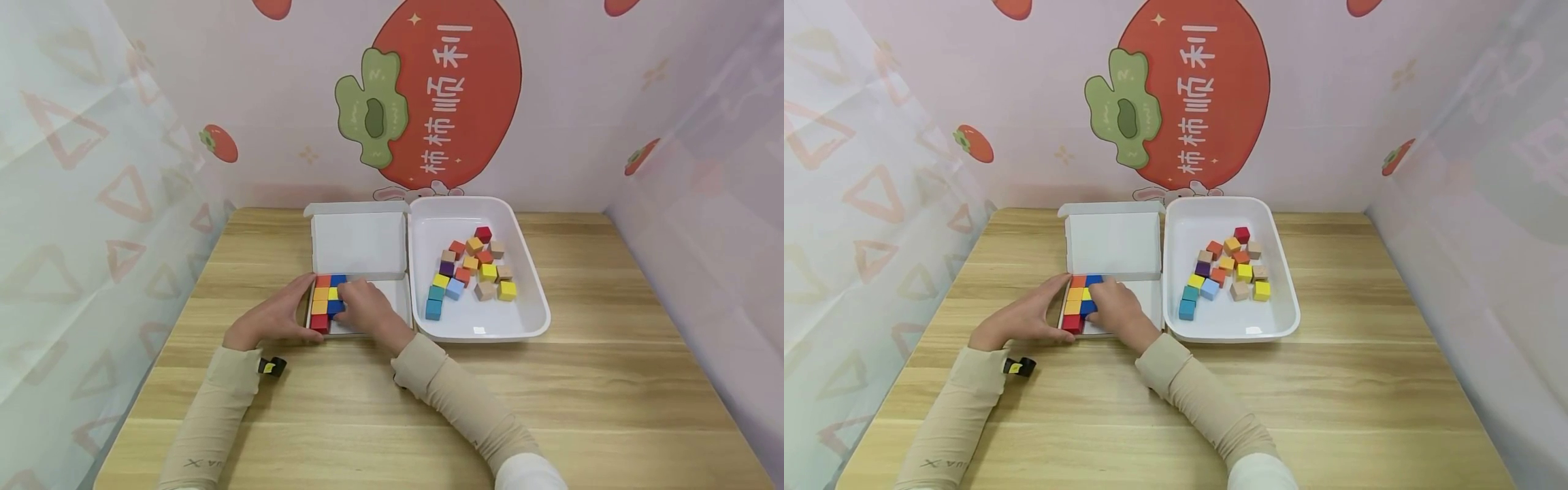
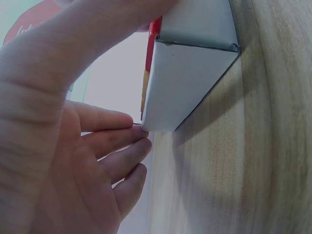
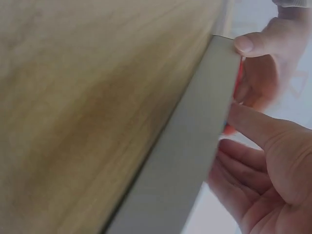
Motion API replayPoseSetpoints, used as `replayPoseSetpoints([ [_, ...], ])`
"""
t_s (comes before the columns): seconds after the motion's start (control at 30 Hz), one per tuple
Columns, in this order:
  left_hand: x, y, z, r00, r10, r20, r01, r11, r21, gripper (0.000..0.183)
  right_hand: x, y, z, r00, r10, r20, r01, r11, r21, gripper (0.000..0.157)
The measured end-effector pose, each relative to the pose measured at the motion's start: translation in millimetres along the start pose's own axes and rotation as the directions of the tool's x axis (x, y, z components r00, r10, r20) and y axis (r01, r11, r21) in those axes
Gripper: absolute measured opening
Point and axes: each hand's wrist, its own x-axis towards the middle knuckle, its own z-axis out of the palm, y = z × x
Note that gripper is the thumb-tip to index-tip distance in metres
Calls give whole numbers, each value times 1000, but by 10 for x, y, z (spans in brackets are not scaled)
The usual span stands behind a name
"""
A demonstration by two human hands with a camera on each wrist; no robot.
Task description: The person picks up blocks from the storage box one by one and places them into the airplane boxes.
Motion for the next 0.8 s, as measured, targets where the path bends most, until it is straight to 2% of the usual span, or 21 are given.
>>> replayPoseSetpoints([
  [0.13,2,7,3,1000,-14,6,14,1000,-18,131,-61,-21,-97,1000,-9,20,9,1000,-2,40],
  [0.27,8,9,6,1000,1,0,-1,1000,-14,130,-153,-6,-277,999,-34,21,33,998,45,40],
  [0.4,15,13,9,1000,-11,0,11,1000,-12,129,-273,54,-487,999,-41,15,39,995,92,39],
  [0.6,20,1,12,1000,-25,6,25,1000,8,131,-478,262,-776,1000,-13,-26,16,991,133,36],
  [0.8,6,-6,2,1000,-29,11,29,1000,4,132,-722,568,-1030,997,64,-49,-56,989,140,37],
])
